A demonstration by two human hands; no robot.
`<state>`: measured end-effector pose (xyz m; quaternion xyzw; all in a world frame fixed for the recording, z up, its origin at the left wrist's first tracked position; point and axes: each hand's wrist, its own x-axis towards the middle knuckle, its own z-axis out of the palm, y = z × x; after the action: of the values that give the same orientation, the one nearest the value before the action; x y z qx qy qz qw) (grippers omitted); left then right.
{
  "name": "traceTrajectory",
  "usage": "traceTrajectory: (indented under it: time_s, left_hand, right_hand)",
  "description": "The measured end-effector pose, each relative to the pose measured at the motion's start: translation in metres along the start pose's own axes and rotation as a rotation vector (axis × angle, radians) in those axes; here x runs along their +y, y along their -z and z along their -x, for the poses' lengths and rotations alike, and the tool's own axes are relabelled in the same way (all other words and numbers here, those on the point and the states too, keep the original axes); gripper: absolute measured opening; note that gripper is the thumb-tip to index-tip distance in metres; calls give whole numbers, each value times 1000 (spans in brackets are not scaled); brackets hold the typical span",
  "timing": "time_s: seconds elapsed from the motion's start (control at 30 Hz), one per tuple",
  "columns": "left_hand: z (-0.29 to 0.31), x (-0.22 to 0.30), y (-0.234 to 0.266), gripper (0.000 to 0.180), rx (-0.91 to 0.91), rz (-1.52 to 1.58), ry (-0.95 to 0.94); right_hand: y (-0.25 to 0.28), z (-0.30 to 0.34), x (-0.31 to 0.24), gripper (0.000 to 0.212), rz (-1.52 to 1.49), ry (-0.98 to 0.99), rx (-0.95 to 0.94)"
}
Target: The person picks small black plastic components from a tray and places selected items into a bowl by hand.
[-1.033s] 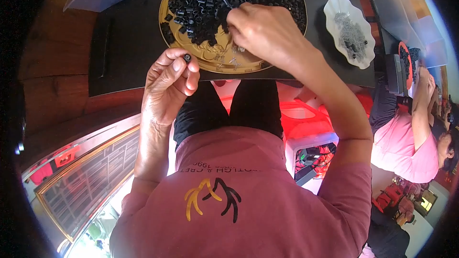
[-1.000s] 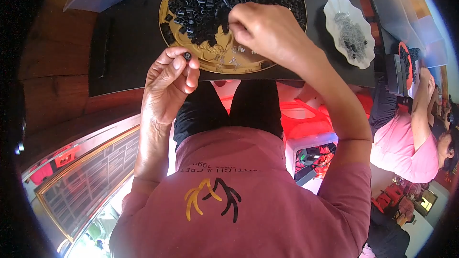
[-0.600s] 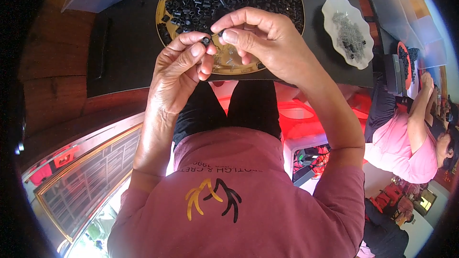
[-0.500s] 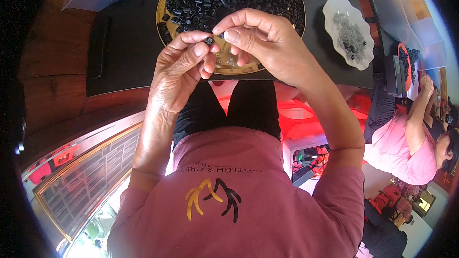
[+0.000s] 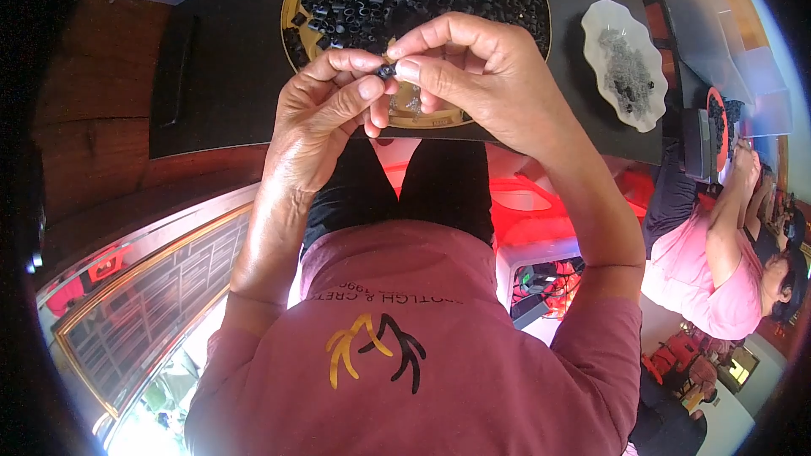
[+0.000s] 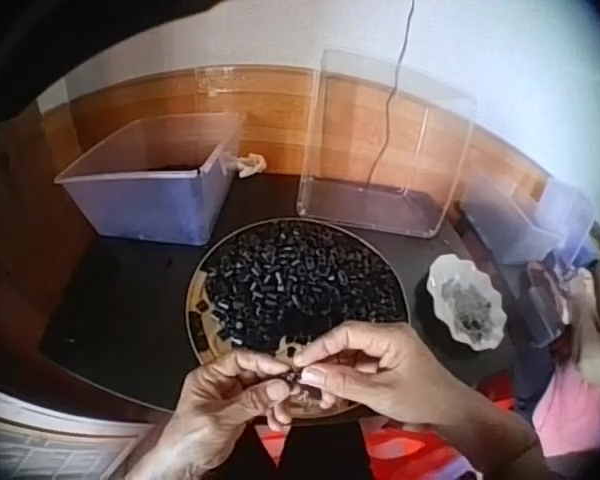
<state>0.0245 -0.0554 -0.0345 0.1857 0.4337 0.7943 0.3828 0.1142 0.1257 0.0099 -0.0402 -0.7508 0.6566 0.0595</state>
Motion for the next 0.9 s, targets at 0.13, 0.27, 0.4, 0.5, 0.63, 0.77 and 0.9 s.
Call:
traceTrajectory:
  time_s: [0.13,0.27,0.4,0.5,0.63,0.77,0.9]
  left_hand:
    - [1,2,-1,20,-4,-47,7]
    - [2,2,-2,19,11,-67,11]
    - [1,0,-2,19,-11,-65,-8]
    - [0,1,-3,17,-14,-84,-26]
    - [0,1,-4,17,-24,-89,-45]
    - [2,2,-4,17,-21,-134,-30]
    - [2,4,-5,17,-27,-105,-6]
  right_hand:
    - [0,0,-1,15,6,-18,-8]
    - [-2,0,-1,15,42,-24,-6]
    - [-5,2,-2,12,21,-18,10]
    - [-6,2,-5,13,83,-38,18]
    - [-5,4,-7,18,275,-37,-9]
    - [-4,2,-19,16,466,1,-57]
    - [-1,-1,-22,14,471,30,-136]
